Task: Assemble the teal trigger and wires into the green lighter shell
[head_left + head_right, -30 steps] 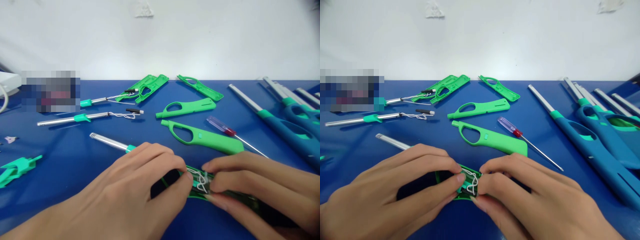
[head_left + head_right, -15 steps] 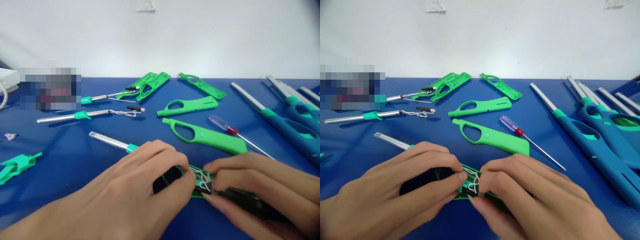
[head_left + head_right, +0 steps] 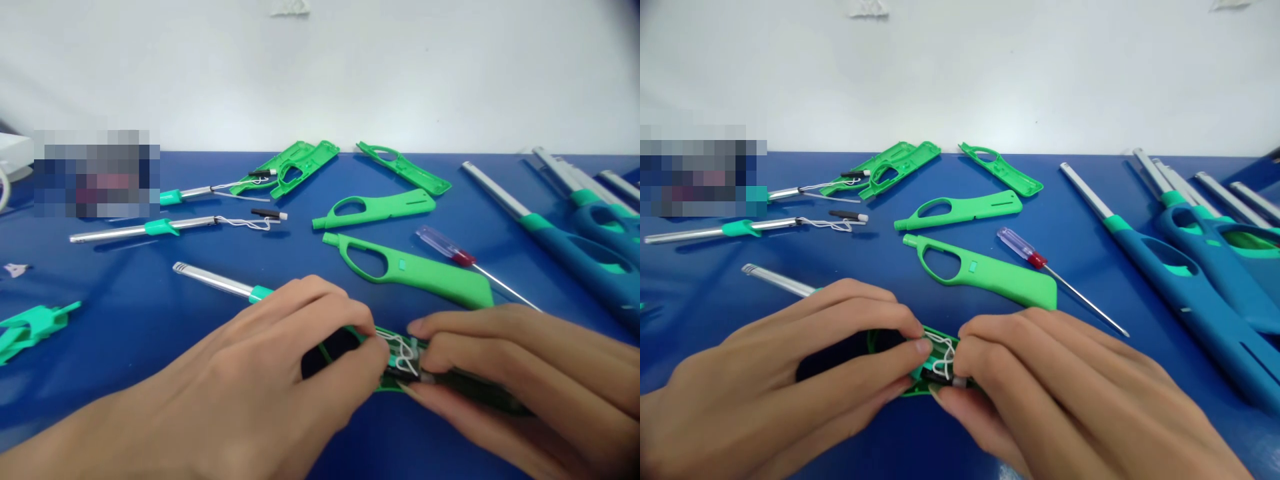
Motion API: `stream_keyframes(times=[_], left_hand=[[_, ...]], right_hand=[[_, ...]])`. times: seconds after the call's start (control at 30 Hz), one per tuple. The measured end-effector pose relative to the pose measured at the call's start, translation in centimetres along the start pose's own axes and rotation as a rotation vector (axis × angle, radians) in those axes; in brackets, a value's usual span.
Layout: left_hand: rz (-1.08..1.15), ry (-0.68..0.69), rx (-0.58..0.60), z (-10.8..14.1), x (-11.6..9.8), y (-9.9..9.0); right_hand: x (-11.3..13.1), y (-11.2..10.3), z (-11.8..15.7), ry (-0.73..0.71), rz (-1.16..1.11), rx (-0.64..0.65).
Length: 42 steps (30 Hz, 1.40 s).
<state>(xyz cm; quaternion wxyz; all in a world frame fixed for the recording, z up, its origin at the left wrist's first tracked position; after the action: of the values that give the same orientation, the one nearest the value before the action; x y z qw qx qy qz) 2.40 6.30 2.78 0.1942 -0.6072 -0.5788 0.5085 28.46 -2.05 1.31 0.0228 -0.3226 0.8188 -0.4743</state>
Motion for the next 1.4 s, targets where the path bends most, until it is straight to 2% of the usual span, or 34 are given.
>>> stream_keyframes(times=[0.13,0.33,0.5,0.67,0.87,1.13,1.23,1.4], left_hand=[[0.073,-0.011,-0.022,0.0,0.2,-0.3],[0.096,-0.021,-0.039,-0.2,0.4,-0.4],[0.106,-0.028,-0.034,0.0,0.6,-0.2],[0.113,-0.051,-0.039,-0.1,0.5,0.0],[0.165,-0.086,-0.018,0.2,0.6,0.2],[0.156,-0.092,-0.032,0.1,0.4,-0.2],[0.138,-0.093,-0.040,0.0,0.4,-0.1],[0.172,-0.127,-0.069,0.4,0.2,0.3]], right_hand=[[-0.2,-0.2,0.0,-0.080,0.023,0.021],[0.1,-0.2,0.1,-0.076,0.013,-0.010],[0.2,-0.3,-0.3,-0.118,0.018,0.022],[0.3,-0.2,-0.7,-0.157,0.010,-0.018],[0.5,0.2,-1.3,-0.128,-0.037,-0.027],[0.2,-0.5,-0.2,-0.105,0.020,0.037],[0.2,-0.3,-0.7,-0.106,0.010,-0.017],[0.7,0.7,-2.0,-0.074,-0.076,-0.011]])
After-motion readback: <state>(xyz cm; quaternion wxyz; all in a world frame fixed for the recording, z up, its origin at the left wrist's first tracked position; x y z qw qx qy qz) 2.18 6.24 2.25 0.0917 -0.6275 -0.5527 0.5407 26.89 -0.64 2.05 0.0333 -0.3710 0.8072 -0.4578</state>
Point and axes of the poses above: each hand's wrist, its own z-axis away from the middle knuckle, its own y-axis out of the palm, x = y × z, the point moved 2 cm from there along -z, towards the middle knuckle, and after that the axes turned 4 degrees about -x, right-handed, at the moved point
